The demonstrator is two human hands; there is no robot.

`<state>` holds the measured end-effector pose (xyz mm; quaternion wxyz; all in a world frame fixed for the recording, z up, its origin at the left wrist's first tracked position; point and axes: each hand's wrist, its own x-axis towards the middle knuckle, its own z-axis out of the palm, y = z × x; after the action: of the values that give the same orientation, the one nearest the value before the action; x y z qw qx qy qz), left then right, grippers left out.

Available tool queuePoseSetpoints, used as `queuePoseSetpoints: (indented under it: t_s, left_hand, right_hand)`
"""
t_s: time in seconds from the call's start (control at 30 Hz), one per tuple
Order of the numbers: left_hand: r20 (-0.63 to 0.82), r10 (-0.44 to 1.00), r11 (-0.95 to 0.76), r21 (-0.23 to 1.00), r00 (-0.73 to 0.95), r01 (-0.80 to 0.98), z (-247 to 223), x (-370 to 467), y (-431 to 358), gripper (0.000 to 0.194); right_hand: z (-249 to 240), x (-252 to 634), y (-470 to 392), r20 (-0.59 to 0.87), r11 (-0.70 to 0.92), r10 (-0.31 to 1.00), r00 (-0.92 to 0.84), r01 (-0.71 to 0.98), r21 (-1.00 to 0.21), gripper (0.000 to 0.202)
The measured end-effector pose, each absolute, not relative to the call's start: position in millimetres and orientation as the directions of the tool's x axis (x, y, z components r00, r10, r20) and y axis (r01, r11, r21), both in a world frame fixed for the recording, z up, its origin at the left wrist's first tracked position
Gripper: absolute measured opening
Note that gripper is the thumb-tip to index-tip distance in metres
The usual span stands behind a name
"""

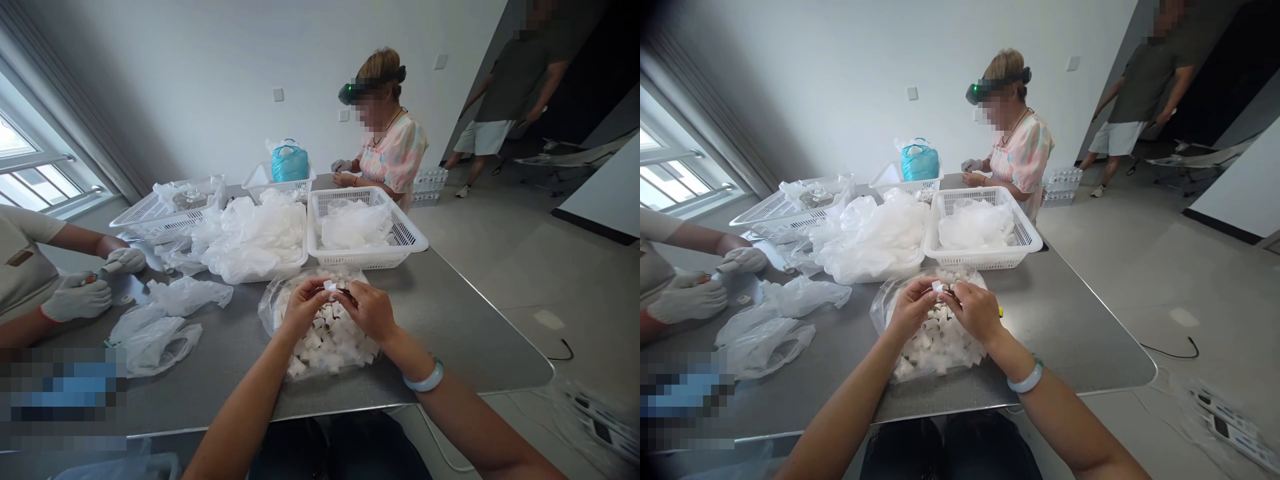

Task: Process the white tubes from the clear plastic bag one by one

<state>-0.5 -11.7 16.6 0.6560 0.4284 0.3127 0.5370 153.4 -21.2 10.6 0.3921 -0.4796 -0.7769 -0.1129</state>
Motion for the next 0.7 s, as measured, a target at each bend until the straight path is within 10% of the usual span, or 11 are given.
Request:
queuePoseSetpoints:
  t_s: [0.7]
  left_hand:
    - [0.05,0.955,0.055,0.939,0.292,-0.34,25.6,-7.3,-12.2,0.039]
  right_hand:
    - [13.2,153.8,-20.5,0.65,0.483,0.732,-0.204,0.828,-0.284,0.049]
